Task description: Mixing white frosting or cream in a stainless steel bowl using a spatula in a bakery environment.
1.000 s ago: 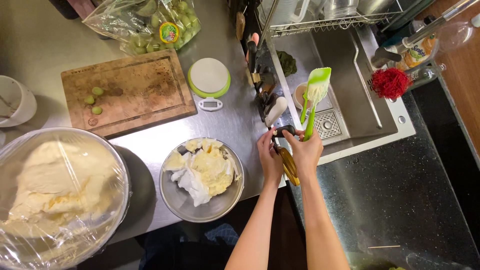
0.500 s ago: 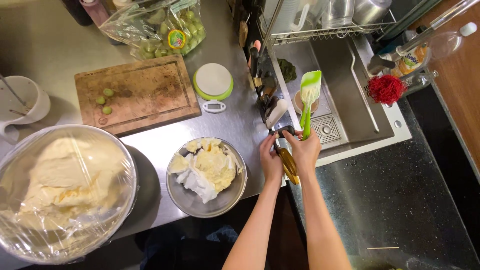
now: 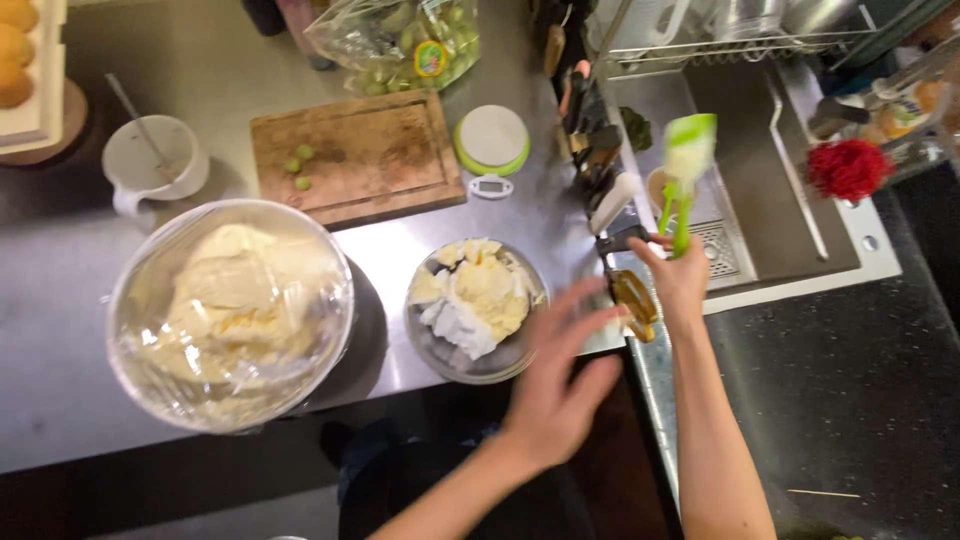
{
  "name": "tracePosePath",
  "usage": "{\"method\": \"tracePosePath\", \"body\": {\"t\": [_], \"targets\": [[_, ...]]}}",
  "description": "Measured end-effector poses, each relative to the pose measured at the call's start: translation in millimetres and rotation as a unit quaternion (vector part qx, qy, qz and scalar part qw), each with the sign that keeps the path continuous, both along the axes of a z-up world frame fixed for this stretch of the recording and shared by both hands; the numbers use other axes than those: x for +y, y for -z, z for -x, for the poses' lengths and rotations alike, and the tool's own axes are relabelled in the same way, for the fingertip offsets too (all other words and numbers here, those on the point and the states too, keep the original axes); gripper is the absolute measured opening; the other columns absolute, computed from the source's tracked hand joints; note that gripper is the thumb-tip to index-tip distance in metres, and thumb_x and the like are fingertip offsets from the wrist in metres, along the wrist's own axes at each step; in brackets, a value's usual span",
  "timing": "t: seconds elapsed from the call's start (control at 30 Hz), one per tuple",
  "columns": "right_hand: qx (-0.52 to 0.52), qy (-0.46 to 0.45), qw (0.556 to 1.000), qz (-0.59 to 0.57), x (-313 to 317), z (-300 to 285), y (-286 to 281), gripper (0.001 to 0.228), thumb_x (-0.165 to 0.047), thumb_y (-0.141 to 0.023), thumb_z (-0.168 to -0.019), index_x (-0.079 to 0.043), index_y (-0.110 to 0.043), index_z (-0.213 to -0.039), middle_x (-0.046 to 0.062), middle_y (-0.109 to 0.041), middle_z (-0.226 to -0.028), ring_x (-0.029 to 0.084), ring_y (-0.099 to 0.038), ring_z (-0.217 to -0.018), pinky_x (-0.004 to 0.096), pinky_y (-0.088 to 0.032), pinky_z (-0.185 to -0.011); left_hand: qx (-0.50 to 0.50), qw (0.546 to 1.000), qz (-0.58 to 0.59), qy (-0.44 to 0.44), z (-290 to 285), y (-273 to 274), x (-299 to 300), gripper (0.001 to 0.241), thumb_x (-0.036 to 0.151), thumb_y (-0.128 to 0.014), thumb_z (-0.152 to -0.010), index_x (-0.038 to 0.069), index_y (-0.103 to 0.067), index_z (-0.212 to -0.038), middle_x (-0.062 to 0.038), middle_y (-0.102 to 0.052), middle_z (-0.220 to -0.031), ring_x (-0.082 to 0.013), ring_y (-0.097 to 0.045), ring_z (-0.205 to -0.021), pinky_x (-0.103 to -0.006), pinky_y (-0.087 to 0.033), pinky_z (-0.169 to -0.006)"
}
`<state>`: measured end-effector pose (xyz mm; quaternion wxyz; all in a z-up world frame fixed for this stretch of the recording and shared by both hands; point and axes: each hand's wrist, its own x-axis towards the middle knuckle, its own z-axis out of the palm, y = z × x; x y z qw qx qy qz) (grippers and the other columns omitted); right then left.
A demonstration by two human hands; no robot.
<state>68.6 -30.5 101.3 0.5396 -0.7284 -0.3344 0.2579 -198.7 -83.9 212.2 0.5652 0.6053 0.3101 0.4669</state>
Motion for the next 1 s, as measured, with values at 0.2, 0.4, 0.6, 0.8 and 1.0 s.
{"method": "tracePosePath", "body": {"t": [0.2,0.4,0.6,0.8,1.0], "targets": [[-0.062,0.104,0.989,-0.087,-57.5,49.3,-32.0,0.025,-0.021,-0.076,-0.102,-0.002,-0.06,-0.106,0.0,-0.069,-0.102,0.006,-0.055,-0.089,0.024,-0.045,-0.081,0.449,0.844,-0.291,-0.011,146.3,65.3,31.9,0.082,0.053,-0.067,-0.087,0.007,-0.045,-0.152,-0.021,-0.021,-0.166,-0.0404,-0.018,-0.153,-0.0568,-0.014,-0.123],[0.072,0.099,0.987,-0.104,-104.4,119.9,-44.9,0.02,-0.023,-0.066,-0.107,-0.007,-0.056,-0.102,0.002,-0.07,-0.099,0.002,-0.046,-0.075,0.02,-0.037,-0.065,0.527,0.757,-0.385,0.043,194.0,81.2,47.6,0.089,0.063,-0.059,-0.089,0.002,-0.04,-0.152,-0.021,-0.022,-0.166,-0.0361,-0.019,-0.154,-0.0568,-0.015,-0.123],[0.153,0.125,0.973,-0.116,-132.2,128.1,-35.7,0.019,-0.023,-0.063,-0.11,-0.007,-0.055,-0.102,0.003,-0.067,-0.095,0.001,-0.04,-0.066,0.018,-0.031,-0.054,0.504,0.741,-0.438,0.069,215.3,67.3,50.6,0.086,0.06,-0.057,-0.091,0.004,-0.04,-0.154,-0.02,-0.026,-0.165,-0.0351,-0.025,-0.152,-0.0552,-0.021,-0.122],[0.132,0.173,0.97,-0.108,-148.8,116.2,-33.8,0.02,-0.023,-0.06,-0.11,-0.007,-0.055,-0.101,0.004,-0.069,-0.098,0.002,-0.041,-0.064,0.019,-0.031,-0.053,0.472,0.786,-0.397,0.038,217.6,57.5,16.3,0.067,0.048,-0.065,-0.091,0.0,-0.055,-0.136,-0.02,-0.042,-0.154,-0.036,-0.039,-0.142,-0.0513,-0.033,-0.116],[0.132,0.219,0.957,-0.135,-162.4,100.6,-33.2,0.02,-0.023,-0.057,-0.111,-0.005,-0.052,-0.103,0.009,-0.069,-0.098,0.003,-0.044,-0.064,0.021,-0.034,-0.053,0.15,0.98,-0.065,0.114,75.4,50.6,-41.8,0.034,0.018,-0.064,-0.098,0.006,-0.062,-0.129,-0.014,-0.062,-0.137,-0.0319,-0.058,-0.13,-0.0416,-0.047,-0.111]]}}
